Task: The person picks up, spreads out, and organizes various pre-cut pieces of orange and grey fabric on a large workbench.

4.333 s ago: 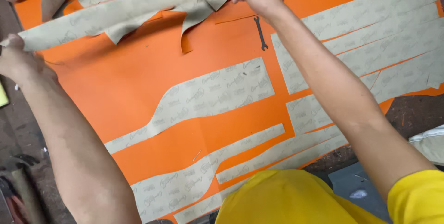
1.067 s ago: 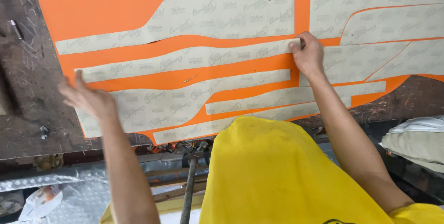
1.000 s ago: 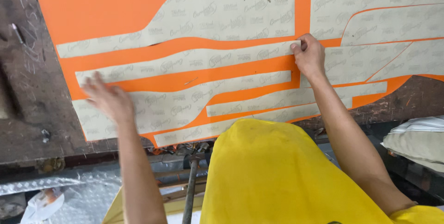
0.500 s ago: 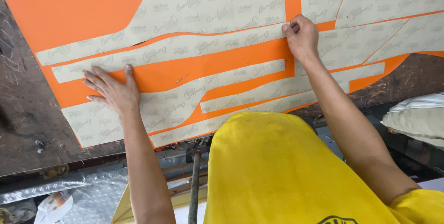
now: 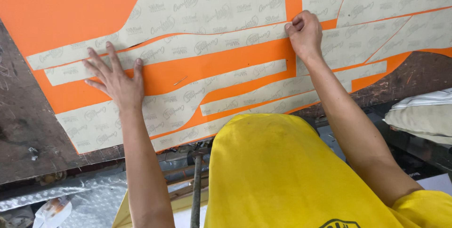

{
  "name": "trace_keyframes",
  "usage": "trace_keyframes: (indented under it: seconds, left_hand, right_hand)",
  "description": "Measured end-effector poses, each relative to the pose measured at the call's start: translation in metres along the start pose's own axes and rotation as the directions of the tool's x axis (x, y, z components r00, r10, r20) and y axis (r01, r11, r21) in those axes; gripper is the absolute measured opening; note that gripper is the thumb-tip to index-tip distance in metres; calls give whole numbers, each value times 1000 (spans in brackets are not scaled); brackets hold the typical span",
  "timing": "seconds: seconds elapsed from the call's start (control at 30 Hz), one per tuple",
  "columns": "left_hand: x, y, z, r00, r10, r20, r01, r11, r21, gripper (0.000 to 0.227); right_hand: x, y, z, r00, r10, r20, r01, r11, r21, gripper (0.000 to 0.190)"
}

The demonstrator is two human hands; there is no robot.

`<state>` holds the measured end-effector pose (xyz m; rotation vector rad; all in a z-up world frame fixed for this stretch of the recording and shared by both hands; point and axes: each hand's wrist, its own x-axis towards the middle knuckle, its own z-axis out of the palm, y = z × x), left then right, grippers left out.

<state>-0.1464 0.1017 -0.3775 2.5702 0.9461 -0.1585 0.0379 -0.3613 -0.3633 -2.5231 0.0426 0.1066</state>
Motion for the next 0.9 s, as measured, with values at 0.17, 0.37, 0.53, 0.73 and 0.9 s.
trace_keyframes:
  seconds: [0.17, 0.37, 0.53, 0.73, 0.9]
  left_hand:
    - [7, 2, 5, 998, 67, 0, -67, 998, 5, 80]
    - [6, 1, 7, 999, 39, -5, -39, 999, 7, 79]
    - [5, -4, 10, 997, -4, -79, -1, 999, -53, 79]
    - [9, -13, 10, 998, -2, -58, 1, 1000, -18, 80]
    - [15, -18, 8, 995, 22, -97, -27, 998, -48, 80]
  right_hand:
    - [5, -8, -1, 997, -70, 9, 70, 998, -2, 23]
    - [18, -26, 8, 975, -207, -76, 199, 975, -99, 35]
    - [32, -33, 17, 991, -122, -56, 114, 985, -133, 40]
    - [34, -29, 16, 990, -137, -37, 132, 985, -108, 40]
    - [33, -31, 13, 991, -127, -38, 124, 989, -79, 38]
